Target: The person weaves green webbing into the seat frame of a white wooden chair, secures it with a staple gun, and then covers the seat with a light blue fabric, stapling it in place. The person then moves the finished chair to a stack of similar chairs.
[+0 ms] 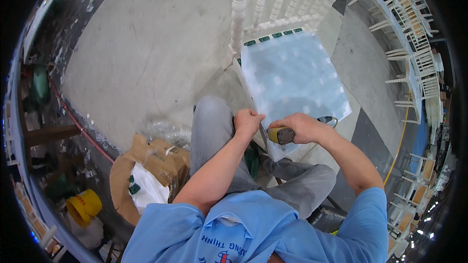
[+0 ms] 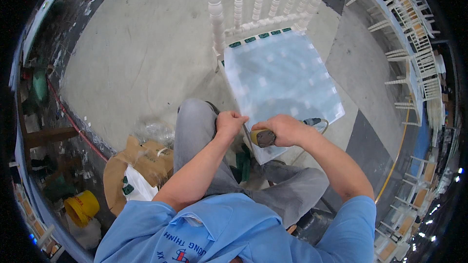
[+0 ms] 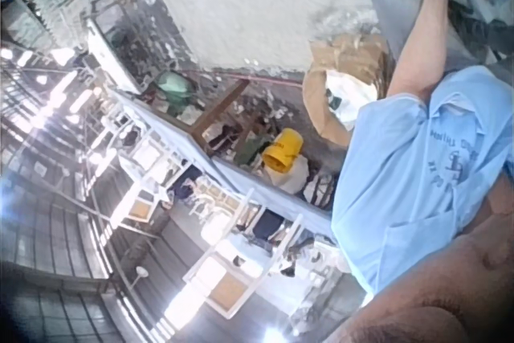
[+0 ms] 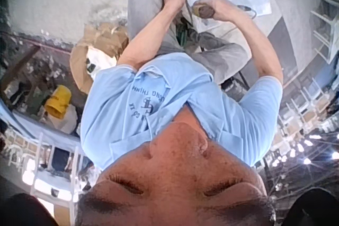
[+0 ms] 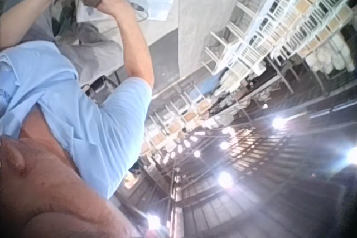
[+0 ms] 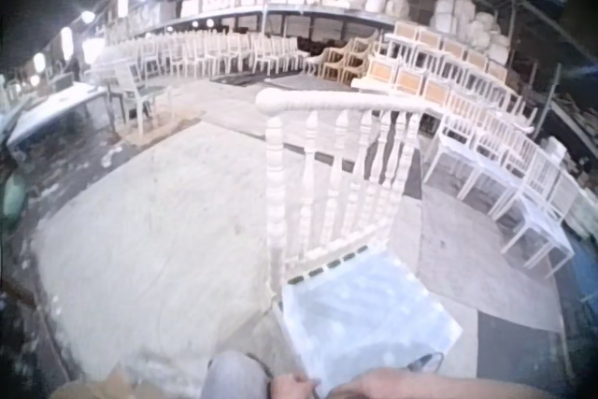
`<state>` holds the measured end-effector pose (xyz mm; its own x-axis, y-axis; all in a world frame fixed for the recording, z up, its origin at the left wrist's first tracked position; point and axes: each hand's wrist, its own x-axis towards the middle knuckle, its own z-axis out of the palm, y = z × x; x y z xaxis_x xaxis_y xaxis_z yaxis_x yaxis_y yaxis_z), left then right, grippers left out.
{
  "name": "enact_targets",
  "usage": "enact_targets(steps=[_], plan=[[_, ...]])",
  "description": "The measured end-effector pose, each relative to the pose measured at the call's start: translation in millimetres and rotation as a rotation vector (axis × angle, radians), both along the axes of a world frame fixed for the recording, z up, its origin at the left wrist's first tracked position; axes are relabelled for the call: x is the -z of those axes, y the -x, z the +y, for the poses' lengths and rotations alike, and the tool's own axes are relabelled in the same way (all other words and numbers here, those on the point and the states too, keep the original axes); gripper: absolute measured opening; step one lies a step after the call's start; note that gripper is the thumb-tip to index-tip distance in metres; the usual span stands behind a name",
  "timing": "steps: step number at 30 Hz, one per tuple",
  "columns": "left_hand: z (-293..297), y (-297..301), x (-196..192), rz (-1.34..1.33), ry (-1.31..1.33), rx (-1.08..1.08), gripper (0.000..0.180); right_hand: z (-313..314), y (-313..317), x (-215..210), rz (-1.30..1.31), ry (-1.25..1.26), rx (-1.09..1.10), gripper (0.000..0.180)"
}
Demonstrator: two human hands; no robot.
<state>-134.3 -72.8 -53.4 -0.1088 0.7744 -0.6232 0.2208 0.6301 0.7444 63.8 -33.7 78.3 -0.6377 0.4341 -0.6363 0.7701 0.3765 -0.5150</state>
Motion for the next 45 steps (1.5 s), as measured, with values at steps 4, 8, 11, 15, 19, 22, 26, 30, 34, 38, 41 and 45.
enact_targets(steps=[4, 8, 11, 15, 19, 22, 26, 30, 34, 38, 41, 45], plan=[[13, 6, 5, -0.082, -0.017, -0.063, 0.034, -3, -17, -2, 0.205, -0.096, 0.09, 0.078], [48, 12, -13, -0.043, -0.047, -0.19, 0.036, 7, -22, -24, 0.206, -0.052, 0.197, 0.075], [68, 19, -5, 0.009, -0.068, -0.124, 0.033, 22, -16, -34, 0.162, -0.065, 0.176, 0.074], [73, 23, 9, -0.102, -0.057, -0.177, 0.029, 41, -6, -32, 0.154, -0.085, 0.129, 0.073], [72, 22, 11, -0.107, -0.043, -0.173, 0.026, 57, 8, -20, 0.153, -0.035, 0.104, 0.073], [72, 24, 15, -0.078, -0.077, -0.165, 0.026, 65, 22, -13, 0.102, -0.022, 0.057, 0.073], [72, 24, 18, -0.068, -0.095, -0.161, 0.025, 69, 32, -1, 0.04, 0.002, 0.029, 0.073], [72, 23, 18, -0.109, -0.046, -0.191, 0.024, 72, 38, 4, -0.007, 0.02, 0.0, 0.073], [72, 25, 18, -0.125, -0.046, -0.188, 0.024, 70, 41, 0, -0.017, 0.014, -0.013, 0.071], [79, 29, 11, -0.17, -0.019, -0.189, 0.025, 68, 23, -8, 0.114, 0.016, 0.15, 0.073], [93, 30, 6, -0.199, -0.044, -0.268, 0.026, 74, 16, -14, 0.2, -0.015, 0.215, 0.072], [112, 34, 17, -0.154, -0.103, -0.333, 0.026, 103, 27, -28, 0.163, -0.061, 0.172, 0.072]])
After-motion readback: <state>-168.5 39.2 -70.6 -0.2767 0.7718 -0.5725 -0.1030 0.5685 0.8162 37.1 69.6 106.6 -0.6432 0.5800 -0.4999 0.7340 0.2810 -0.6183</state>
